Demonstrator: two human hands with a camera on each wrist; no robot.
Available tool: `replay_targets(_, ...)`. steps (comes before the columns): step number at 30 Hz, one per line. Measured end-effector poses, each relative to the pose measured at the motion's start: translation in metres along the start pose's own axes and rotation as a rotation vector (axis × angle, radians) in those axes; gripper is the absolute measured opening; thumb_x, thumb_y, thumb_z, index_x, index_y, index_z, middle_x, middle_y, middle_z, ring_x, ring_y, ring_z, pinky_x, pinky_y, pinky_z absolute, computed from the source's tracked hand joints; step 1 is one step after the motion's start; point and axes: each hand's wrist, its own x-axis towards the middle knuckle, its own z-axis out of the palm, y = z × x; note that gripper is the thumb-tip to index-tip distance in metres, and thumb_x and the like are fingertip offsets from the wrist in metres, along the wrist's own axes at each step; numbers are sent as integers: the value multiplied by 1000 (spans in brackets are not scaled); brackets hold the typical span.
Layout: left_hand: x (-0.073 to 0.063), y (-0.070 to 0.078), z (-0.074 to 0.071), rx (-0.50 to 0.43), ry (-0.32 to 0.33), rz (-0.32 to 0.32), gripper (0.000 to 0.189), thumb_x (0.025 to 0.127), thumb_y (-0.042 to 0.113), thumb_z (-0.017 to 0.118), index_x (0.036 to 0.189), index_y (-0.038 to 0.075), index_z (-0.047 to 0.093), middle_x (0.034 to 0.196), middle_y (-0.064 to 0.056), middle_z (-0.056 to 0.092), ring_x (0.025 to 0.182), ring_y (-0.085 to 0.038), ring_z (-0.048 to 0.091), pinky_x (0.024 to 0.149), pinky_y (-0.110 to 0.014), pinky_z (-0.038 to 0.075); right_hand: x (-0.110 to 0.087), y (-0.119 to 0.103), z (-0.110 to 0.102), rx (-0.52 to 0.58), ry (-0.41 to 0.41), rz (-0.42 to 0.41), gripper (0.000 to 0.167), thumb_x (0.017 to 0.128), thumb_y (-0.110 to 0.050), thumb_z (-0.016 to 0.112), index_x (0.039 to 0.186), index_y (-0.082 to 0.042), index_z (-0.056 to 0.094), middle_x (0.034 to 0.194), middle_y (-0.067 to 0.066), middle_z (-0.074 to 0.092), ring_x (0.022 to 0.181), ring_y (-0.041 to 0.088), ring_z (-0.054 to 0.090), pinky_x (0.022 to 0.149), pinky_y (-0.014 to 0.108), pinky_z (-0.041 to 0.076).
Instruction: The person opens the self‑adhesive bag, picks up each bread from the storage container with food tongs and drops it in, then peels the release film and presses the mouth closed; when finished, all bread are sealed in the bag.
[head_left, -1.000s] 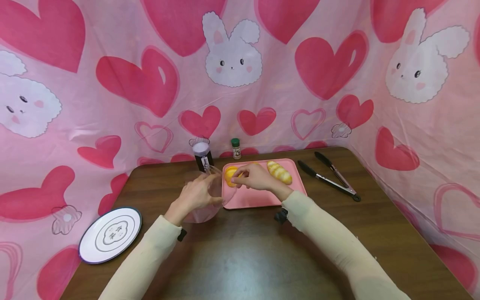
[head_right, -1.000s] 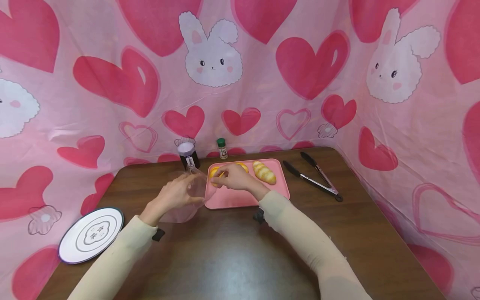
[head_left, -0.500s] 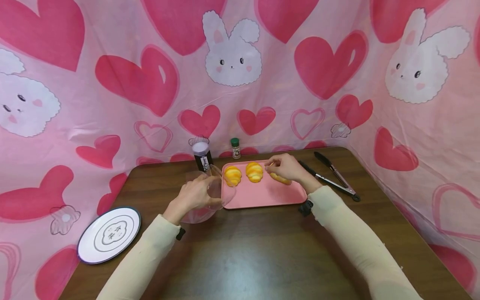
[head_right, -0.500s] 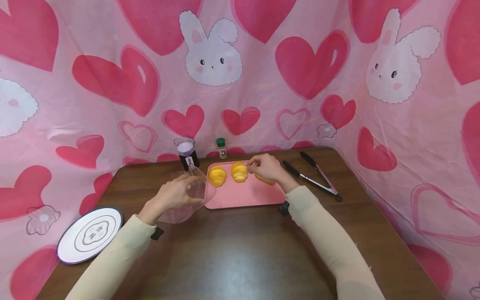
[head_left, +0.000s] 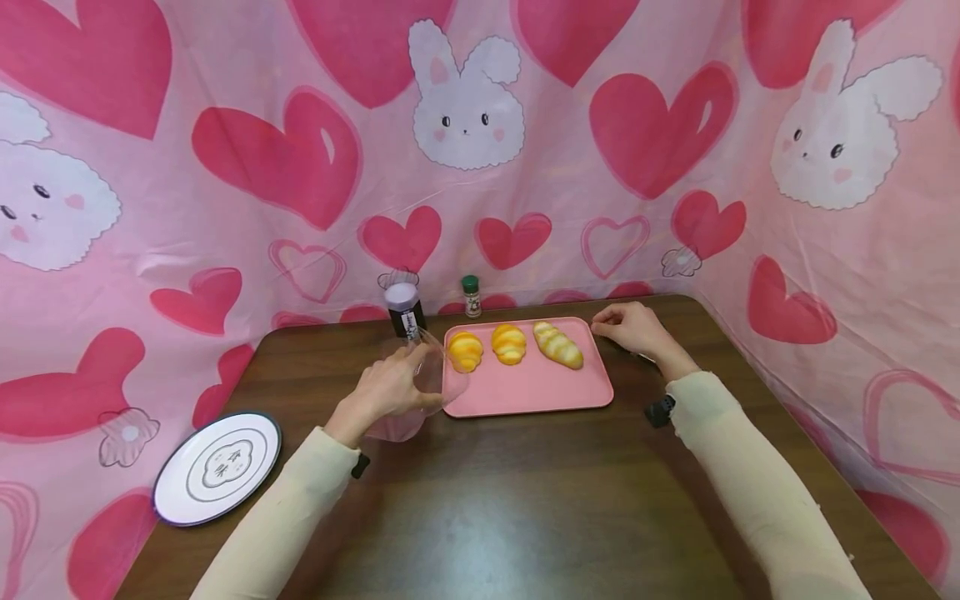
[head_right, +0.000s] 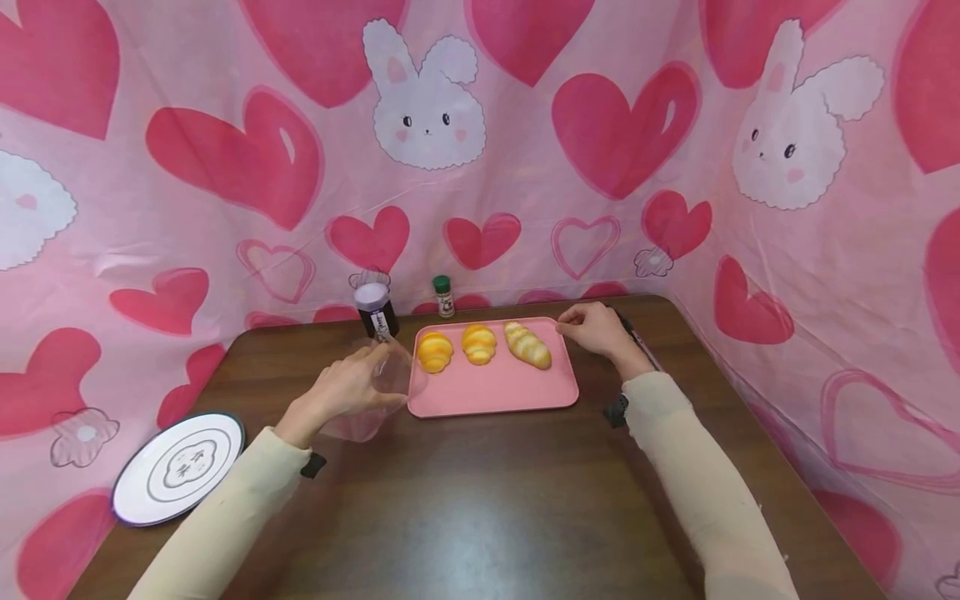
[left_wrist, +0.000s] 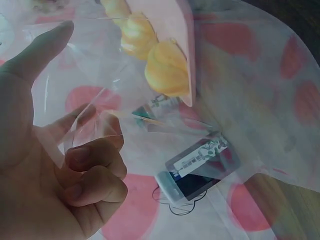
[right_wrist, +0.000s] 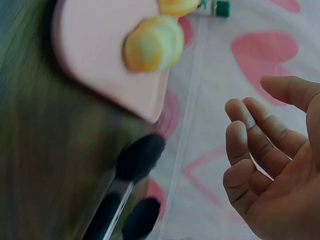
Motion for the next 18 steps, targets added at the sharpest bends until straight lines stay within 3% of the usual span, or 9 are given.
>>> replay_targets(10,-1,-3,-2,6,-9,21,84,75,61,77,147,30,48,151,-14,48,130,-45,53,97,-70,45,-14,42,-14,-65,-13,99,41,92,-40,66,117,-7,70,117,19,71,111,40,62,96,56,48)
replay_targets(18,-1,-7,-3,-1,-2,6,87,75,62,76,148,26,47,151,-15,48,130,-45,52,98,-70,44,-25,71,-21,-201,-40,180,60,89,-46,67,127,0,60,127,27,63,116,51,54,96,64,44)
